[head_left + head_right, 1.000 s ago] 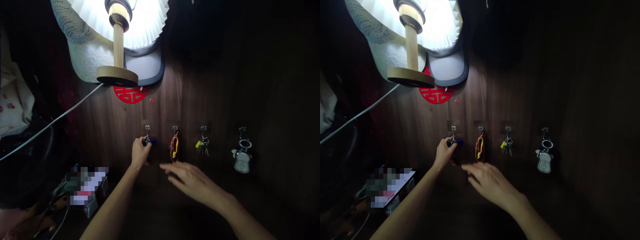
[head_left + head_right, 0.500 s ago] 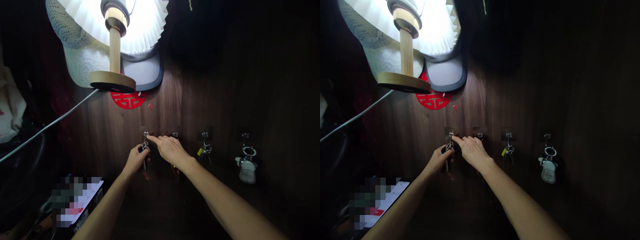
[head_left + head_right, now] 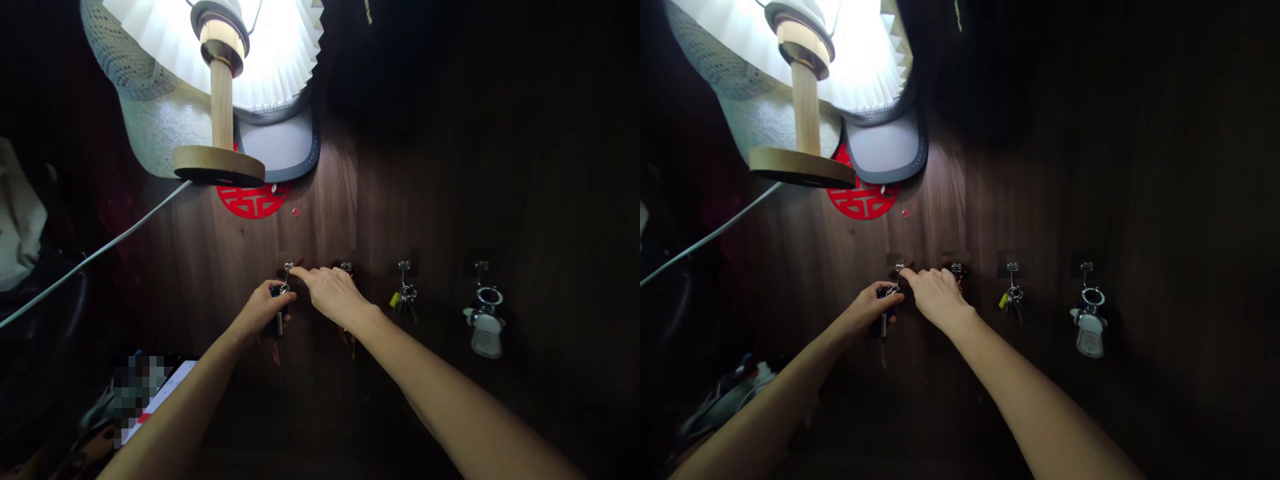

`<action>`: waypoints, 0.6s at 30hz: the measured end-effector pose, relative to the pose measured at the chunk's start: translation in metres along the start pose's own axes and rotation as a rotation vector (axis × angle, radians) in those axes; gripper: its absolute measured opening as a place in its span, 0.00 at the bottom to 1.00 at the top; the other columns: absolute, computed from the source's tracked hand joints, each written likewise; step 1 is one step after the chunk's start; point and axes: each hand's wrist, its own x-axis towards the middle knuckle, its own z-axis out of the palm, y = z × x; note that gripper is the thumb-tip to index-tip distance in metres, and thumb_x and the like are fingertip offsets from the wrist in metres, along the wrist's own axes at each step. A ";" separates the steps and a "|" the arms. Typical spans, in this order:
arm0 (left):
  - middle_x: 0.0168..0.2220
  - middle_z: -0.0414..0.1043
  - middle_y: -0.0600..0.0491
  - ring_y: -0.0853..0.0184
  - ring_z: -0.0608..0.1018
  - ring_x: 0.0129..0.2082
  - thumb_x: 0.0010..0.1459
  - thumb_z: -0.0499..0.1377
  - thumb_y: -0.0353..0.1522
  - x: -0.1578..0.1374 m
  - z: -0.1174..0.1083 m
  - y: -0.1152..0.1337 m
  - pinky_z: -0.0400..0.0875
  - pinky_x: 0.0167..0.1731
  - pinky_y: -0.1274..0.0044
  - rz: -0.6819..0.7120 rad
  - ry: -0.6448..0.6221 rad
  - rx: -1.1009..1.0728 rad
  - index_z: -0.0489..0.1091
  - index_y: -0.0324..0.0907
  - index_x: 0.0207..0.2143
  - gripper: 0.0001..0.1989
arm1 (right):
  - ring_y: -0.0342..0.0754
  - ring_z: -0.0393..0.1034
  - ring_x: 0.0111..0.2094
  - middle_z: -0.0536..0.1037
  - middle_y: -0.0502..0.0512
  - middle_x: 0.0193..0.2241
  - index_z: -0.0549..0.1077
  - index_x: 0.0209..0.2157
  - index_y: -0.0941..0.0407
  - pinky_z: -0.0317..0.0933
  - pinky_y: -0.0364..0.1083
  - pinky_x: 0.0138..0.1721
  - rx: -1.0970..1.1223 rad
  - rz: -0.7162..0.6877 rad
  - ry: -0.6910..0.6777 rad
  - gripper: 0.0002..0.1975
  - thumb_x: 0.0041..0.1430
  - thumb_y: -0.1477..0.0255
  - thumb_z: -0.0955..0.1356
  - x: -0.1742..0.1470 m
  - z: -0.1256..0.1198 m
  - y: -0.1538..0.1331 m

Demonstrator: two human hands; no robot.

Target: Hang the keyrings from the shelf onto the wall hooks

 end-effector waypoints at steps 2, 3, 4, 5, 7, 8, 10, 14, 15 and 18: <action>0.18 0.67 0.61 0.75 0.70 0.13 0.46 0.64 0.33 -0.003 0.000 0.002 0.64 0.13 0.84 -0.032 -0.072 -0.046 0.67 0.40 0.37 0.15 | 0.51 0.70 0.42 0.77 0.56 0.40 0.58 0.57 0.49 0.53 0.48 0.40 0.007 -0.005 0.001 0.23 0.61 0.79 0.55 0.000 -0.001 0.000; 0.18 0.66 0.61 0.76 0.70 0.14 0.46 0.64 0.33 -0.004 0.001 0.002 0.64 0.14 0.84 -0.048 -0.100 -0.071 0.68 0.39 0.35 0.14 | 0.51 0.70 0.42 0.77 0.56 0.40 0.58 0.56 0.48 0.53 0.48 0.40 0.009 -0.010 0.006 0.23 0.61 0.79 0.55 -0.001 -0.001 0.001; 0.19 0.66 0.61 0.76 0.69 0.14 0.45 0.64 0.34 -0.005 0.001 0.001 0.65 0.14 0.84 -0.064 -0.118 -0.096 0.69 0.39 0.34 0.13 | 0.51 0.70 0.41 0.77 0.56 0.40 0.58 0.56 0.48 0.53 0.48 0.40 0.010 -0.015 0.010 0.23 0.61 0.78 0.55 -0.001 -0.002 0.001; 0.19 0.66 0.61 0.77 0.69 0.14 0.45 0.64 0.35 -0.006 0.002 0.000 0.65 0.15 0.84 -0.077 -0.127 -0.118 0.69 0.39 0.34 0.13 | 0.51 0.71 0.41 0.77 0.56 0.40 0.58 0.57 0.48 0.54 0.48 0.39 0.010 -0.017 0.011 0.23 0.61 0.78 0.55 -0.001 -0.002 0.001; 0.20 0.66 0.61 0.77 0.69 0.15 0.45 0.65 0.37 -0.007 0.004 -0.004 0.67 0.17 0.83 -0.102 -0.151 -0.153 0.69 0.39 0.33 0.14 | 0.52 0.71 0.40 0.77 0.57 0.39 0.58 0.57 0.48 0.54 0.48 0.39 0.007 -0.012 0.003 0.23 0.61 0.77 0.55 -0.002 -0.003 0.001; 0.21 0.67 0.60 0.77 0.70 0.16 0.44 0.65 0.38 -0.008 0.004 -0.006 0.68 0.17 0.82 -0.119 -0.167 -0.172 0.69 0.39 0.32 0.15 | 0.52 0.71 0.40 0.77 0.57 0.39 0.58 0.57 0.49 0.54 0.48 0.39 0.004 -0.009 -0.002 0.23 0.61 0.77 0.56 -0.003 -0.004 0.001; 0.22 0.68 0.59 0.76 0.70 0.16 0.43 0.65 0.39 -0.010 0.006 -0.008 0.68 0.18 0.82 -0.150 -0.187 -0.194 0.67 0.39 0.30 0.16 | 0.52 0.71 0.40 0.77 0.57 0.39 0.57 0.57 0.48 0.55 0.48 0.39 -0.004 -0.007 0.000 0.24 0.61 0.77 0.56 -0.003 -0.004 0.001; 0.21 0.68 0.60 0.77 0.67 0.13 0.44 0.64 0.40 -0.013 0.004 0.000 0.67 0.16 0.82 -0.151 -0.192 -0.151 0.67 0.39 0.29 0.16 | 0.51 0.72 0.40 0.78 0.56 0.39 0.56 0.58 0.48 0.55 0.47 0.38 -0.008 -0.015 0.006 0.25 0.60 0.79 0.56 -0.005 -0.006 0.001; 0.20 0.67 0.60 0.78 0.66 0.12 0.44 0.64 0.41 -0.013 0.003 0.005 0.66 0.15 0.82 -0.148 -0.197 -0.131 0.67 0.39 0.29 0.16 | 0.51 0.72 0.40 0.78 0.56 0.39 0.57 0.58 0.48 0.55 0.47 0.38 -0.006 -0.015 0.002 0.25 0.60 0.79 0.56 -0.005 -0.006 0.001; 0.18 0.66 0.60 0.78 0.64 0.11 0.45 0.63 0.41 -0.012 -0.003 0.026 0.65 0.14 0.83 -0.124 -0.206 -0.081 0.68 0.39 0.28 0.14 | 0.51 0.72 0.40 0.78 0.56 0.39 0.58 0.57 0.49 0.55 0.46 0.37 0.005 -0.010 -0.014 0.25 0.59 0.80 0.55 -0.005 -0.008 0.000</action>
